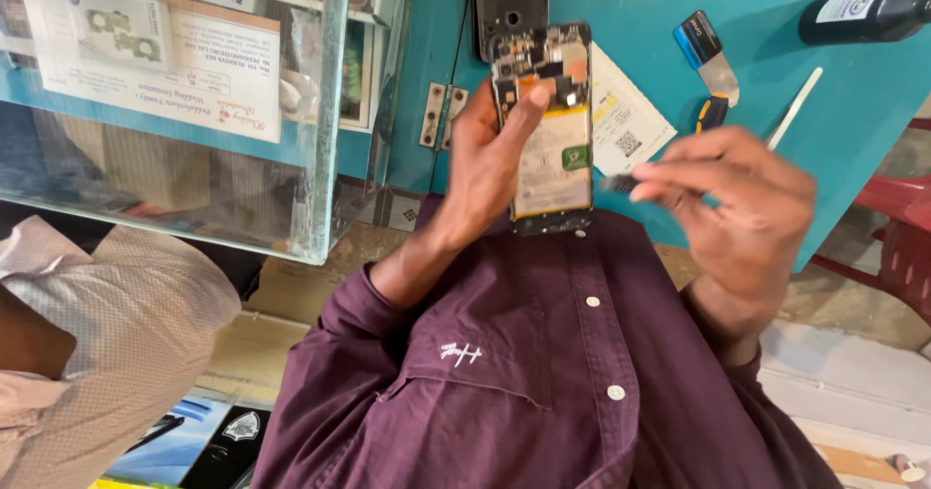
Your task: The person holds a disassembled smartphone and uses a screwdriver to manipulate internal components, including the battery and motherboard. They repeatedly rotate the device to access different areas while working on the internal assembly.
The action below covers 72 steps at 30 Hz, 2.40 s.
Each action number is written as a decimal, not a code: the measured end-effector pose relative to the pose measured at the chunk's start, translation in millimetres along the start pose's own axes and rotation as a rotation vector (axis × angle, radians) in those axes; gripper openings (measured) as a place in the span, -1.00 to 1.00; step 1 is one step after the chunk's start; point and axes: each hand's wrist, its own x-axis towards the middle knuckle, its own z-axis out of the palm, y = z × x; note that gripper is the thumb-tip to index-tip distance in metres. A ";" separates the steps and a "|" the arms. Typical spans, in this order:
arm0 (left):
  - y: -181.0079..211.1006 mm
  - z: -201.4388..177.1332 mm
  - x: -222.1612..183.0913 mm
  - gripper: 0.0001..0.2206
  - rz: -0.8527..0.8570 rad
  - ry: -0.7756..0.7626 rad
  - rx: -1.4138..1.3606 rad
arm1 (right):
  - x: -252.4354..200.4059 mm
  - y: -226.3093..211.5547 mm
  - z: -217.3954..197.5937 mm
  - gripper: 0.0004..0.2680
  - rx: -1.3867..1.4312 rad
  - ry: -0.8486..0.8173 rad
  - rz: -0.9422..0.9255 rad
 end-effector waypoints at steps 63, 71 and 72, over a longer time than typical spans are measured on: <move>14.7 8.3 53.3 -0.71 0.429 0.200 -0.185 | -6.1 6.8 77.9 -0.82 -0.022 0.177 -0.158; 17.6 11.8 54.1 -0.71 0.496 0.237 -0.097 | 0.4 2.4 65.6 -0.86 -0.185 0.154 -0.169; 17.1 11.9 54.0 -0.70 0.525 0.241 -0.067 | 0.9 1.4 63.9 -0.86 -0.187 0.141 -0.154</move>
